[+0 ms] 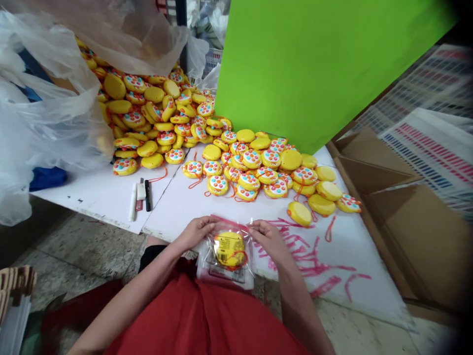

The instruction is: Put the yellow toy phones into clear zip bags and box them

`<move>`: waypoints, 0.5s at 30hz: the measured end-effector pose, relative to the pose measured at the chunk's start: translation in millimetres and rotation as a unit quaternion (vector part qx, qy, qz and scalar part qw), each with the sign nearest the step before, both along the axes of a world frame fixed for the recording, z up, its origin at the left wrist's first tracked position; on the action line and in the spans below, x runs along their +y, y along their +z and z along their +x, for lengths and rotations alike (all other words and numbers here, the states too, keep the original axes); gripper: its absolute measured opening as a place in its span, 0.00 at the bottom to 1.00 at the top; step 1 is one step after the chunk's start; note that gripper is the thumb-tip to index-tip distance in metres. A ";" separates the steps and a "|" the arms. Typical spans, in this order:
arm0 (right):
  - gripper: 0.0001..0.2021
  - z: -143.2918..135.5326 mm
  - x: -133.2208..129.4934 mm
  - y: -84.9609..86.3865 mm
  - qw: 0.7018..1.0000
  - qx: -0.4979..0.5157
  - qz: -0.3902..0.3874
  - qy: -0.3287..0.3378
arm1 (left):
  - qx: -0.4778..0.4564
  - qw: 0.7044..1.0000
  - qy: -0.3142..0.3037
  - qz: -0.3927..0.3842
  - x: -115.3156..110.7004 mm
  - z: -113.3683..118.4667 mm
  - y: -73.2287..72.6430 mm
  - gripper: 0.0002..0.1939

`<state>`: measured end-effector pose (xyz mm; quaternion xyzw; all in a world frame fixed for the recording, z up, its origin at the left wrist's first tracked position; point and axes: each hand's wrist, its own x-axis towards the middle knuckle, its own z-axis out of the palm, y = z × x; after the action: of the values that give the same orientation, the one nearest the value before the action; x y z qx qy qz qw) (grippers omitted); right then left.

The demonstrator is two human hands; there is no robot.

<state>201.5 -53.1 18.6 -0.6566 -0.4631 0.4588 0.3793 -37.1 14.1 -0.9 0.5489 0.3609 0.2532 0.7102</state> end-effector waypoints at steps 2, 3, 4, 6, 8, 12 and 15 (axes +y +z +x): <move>0.13 3.7 -3.8 0.2 0.999 0.032 0.004 -0.020 | 0.001 1.000 -0.002 0.002 0.3 -1.0 3.5 0.21; 0.13 5.1 -5.1 -0.5 0.999 0.043 0.007 -0.024 | 0.003 1.000 -0.003 0.001 0.1 -1.2 6.2 0.20; 0.12 6.2 -6.0 -1.7 0.998 0.049 0.008 -0.027 | 0.007 1.000 -0.001 -0.002 -0.1 -1.3 9.3 0.17; 0.08 7.7 -6.1 -4.7 0.998 0.046 0.007 -0.030 | 0.019 1.000 0.012 -0.013 -0.8 -1.1 15.9 0.12; 0.06 8.2 -4.5 -7.1 0.999 0.044 0.010 -0.024 | 0.034 0.999 0.030 -0.021 -1.3 -0.9 21.5 0.08; 0.10 2.5 0.4 -6.7 0.996 0.072 0.022 -0.055 | 0.039 0.998 0.044 -0.006 -1.0 -1.7 26.0 0.08; 0.16 -6.4 2.7 -2.5 0.997 0.052 0.008 -0.055 | 0.035 0.999 0.037 0.011 -1.1 -1.7 23.9 0.08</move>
<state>195.1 -50.4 16.1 -0.6535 -0.4098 0.4672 0.4322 -38.9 13.0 22.9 0.5520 0.4028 0.2635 0.6809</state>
